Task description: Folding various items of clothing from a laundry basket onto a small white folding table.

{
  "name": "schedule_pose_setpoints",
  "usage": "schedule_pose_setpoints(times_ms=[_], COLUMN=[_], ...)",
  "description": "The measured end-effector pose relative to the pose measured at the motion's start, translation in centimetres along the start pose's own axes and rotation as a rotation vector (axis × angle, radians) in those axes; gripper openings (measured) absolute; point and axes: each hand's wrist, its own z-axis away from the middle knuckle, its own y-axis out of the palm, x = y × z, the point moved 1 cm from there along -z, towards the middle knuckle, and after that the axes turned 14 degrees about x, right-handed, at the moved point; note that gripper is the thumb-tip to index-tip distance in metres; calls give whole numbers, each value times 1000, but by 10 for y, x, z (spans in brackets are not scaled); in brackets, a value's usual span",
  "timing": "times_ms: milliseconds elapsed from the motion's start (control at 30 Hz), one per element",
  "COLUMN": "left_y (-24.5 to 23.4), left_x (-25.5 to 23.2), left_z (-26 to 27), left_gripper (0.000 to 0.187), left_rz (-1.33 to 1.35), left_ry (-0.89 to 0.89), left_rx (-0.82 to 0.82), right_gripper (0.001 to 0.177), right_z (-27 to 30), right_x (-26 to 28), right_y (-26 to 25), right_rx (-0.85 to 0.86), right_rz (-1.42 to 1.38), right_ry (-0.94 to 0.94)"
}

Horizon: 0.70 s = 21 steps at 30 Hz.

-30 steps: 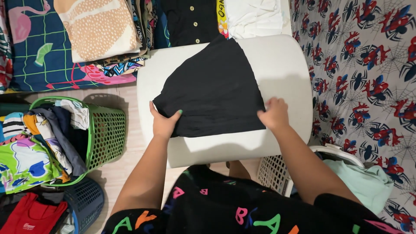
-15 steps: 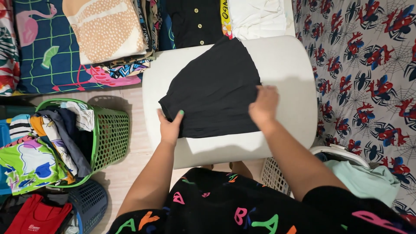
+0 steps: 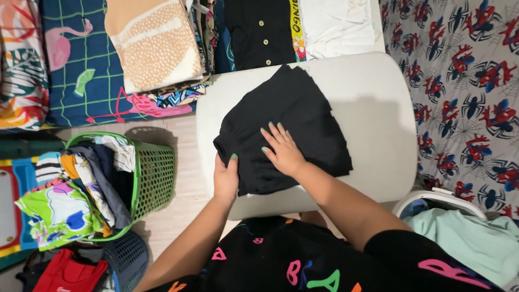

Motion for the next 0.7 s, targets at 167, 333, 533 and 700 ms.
schedule_pose_setpoints(times_ms=[167,333,533,700], left_y=[25,105,176,184], left_x=[-14,-52,-23,37], left_z=[-8,-35,-88,-125], left_gripper=[75,97,103,97], left_rz=[54,-87,-158,-231], left_ry=[221,16,-25,51], left_rx=[159,344,480,653], right_gripper=[53,64,74,47], right_z=[1,13,23,27], right_x=[-24,-39,-108,-145], right_y=[35,-26,-62,-62], right_rx=[-9,88,208,112], right_rz=[-778,-1758,-1932,-1522], right_ry=[-53,170,263,581])
